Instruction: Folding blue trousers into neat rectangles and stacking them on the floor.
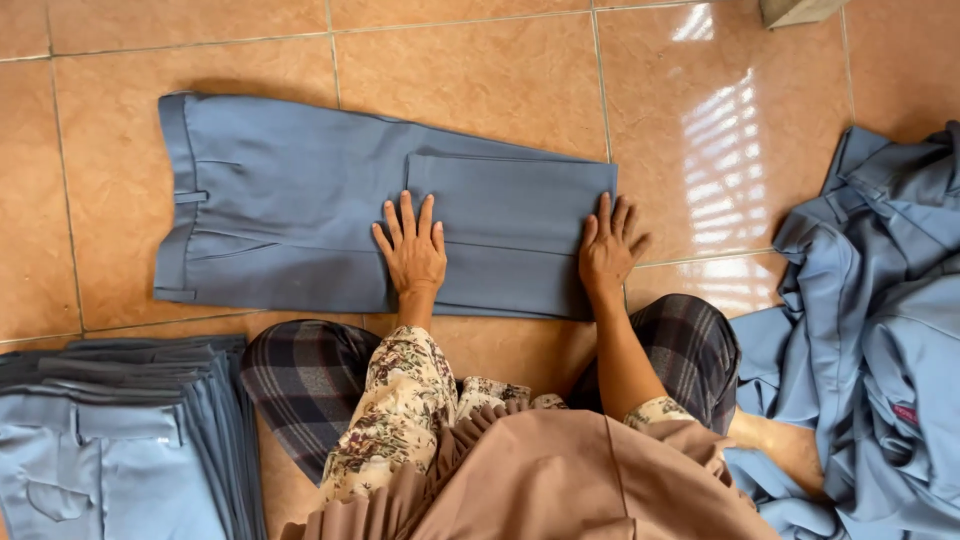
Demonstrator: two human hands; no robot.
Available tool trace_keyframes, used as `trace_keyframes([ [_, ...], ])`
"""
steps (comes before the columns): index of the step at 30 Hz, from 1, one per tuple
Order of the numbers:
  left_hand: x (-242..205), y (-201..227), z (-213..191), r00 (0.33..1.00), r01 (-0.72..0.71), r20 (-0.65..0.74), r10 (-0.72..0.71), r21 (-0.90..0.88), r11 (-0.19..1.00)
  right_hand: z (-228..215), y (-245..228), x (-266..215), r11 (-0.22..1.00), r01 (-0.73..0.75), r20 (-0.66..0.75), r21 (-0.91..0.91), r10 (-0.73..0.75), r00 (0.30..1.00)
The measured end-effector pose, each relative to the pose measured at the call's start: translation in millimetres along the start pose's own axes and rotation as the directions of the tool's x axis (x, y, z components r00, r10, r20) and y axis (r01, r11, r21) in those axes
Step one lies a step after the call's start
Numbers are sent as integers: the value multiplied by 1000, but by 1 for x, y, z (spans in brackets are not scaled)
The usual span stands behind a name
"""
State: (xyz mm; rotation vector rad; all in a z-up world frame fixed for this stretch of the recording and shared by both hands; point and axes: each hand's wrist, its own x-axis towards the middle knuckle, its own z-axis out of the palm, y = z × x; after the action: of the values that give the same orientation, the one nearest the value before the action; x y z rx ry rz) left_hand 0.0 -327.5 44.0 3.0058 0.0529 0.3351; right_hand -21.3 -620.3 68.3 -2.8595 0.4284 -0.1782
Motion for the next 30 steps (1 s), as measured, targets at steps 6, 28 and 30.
trace_keyframes([
  [6,3,4,-1,999,45,2,-45,15,999,32,-53,18,986,152,-127,-63,-159,979],
  [28,4,2,13,993,58,-102,-55,21,998,-18,29,6,991,80,59,108,-87,994],
  [30,2,5,12,991,67,-116,-64,16,998,-9,41,-14,983,4,114,185,-25,993],
])
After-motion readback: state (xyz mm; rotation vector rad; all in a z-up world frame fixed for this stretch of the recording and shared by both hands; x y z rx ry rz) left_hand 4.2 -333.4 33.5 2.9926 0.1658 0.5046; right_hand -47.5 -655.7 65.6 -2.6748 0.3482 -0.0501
